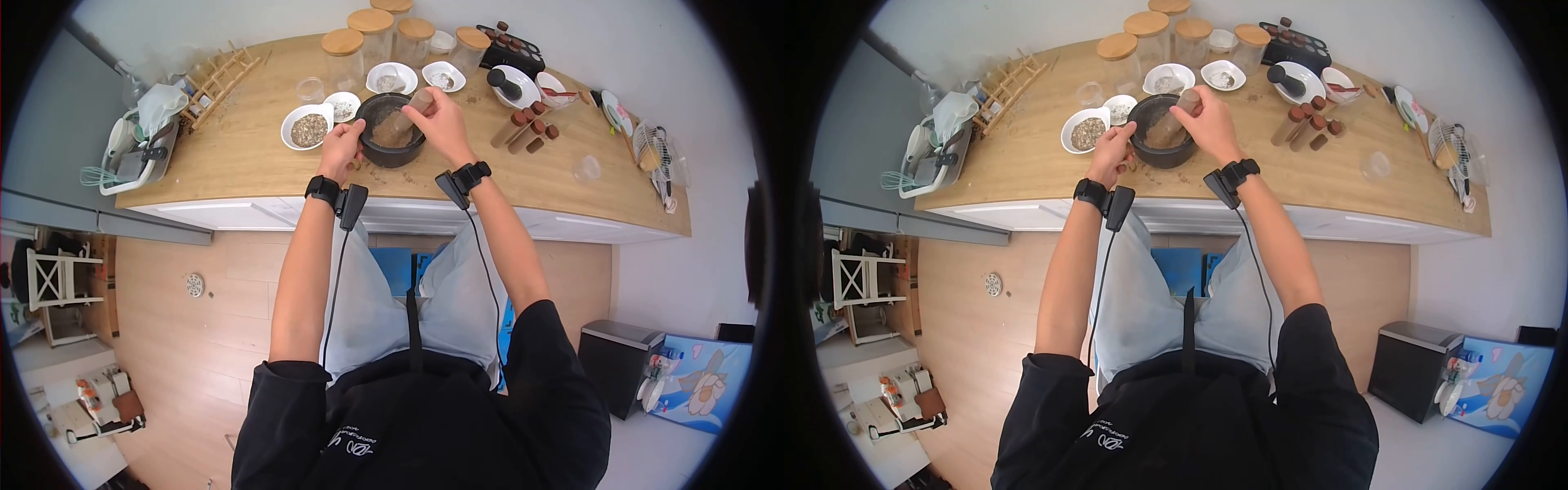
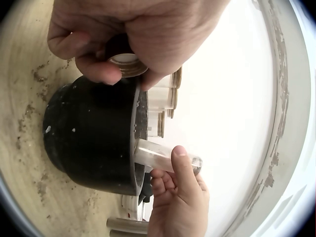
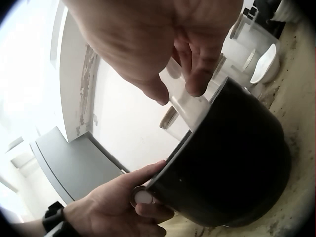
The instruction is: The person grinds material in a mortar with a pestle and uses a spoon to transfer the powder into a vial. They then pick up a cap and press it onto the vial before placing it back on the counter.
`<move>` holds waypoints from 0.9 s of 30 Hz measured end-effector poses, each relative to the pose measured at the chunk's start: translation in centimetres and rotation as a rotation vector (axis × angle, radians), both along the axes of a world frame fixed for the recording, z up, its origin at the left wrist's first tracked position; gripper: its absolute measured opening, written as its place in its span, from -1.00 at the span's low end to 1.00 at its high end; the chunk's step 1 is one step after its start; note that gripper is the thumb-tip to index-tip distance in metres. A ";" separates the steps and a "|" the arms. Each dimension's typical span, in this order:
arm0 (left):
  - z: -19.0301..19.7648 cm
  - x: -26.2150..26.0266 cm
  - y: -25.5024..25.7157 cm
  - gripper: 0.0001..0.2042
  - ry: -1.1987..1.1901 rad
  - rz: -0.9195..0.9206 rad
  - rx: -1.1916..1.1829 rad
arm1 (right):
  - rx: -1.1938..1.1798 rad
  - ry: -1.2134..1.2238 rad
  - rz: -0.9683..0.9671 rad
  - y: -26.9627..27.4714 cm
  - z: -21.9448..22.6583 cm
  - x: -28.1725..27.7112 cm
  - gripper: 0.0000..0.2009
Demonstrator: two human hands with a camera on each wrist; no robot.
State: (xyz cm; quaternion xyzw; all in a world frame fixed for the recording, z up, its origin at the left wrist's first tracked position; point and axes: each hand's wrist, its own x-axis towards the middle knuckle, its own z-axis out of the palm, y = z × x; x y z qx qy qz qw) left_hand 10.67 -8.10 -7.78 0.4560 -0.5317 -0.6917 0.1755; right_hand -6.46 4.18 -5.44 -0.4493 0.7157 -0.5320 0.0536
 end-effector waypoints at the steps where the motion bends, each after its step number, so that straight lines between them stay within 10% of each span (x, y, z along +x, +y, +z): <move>1: 0.1 0.0 0.1 -0.68 0.000 0.000 0.000 | 0.000 0.000 0.000 0.0 0.0 0.0 -0.53; 13: -0.2 -0.1 0.2 -0.69 0.012 0.010 -0.007 | 0.050 0.057 -0.053 -0.3 0.7 0.1 -0.54; 16: -0.2 0.0 0.0 -0.68 0.000 0.017 -0.003 | 0.085 -0.262 0.054 -0.5 1.0 0.4 -0.55; 22: -0.2 0.1 0.2 -0.68 0.028 0.005 -0.003 | 0.098 0.052 -0.109 0.0 0.8 0.5 -0.58; 27: 0.0 0.1 0.2 -0.69 0.020 0.006 0.010 | 0.020 -0.060 0.153 0.5 0.6 0.0 -0.69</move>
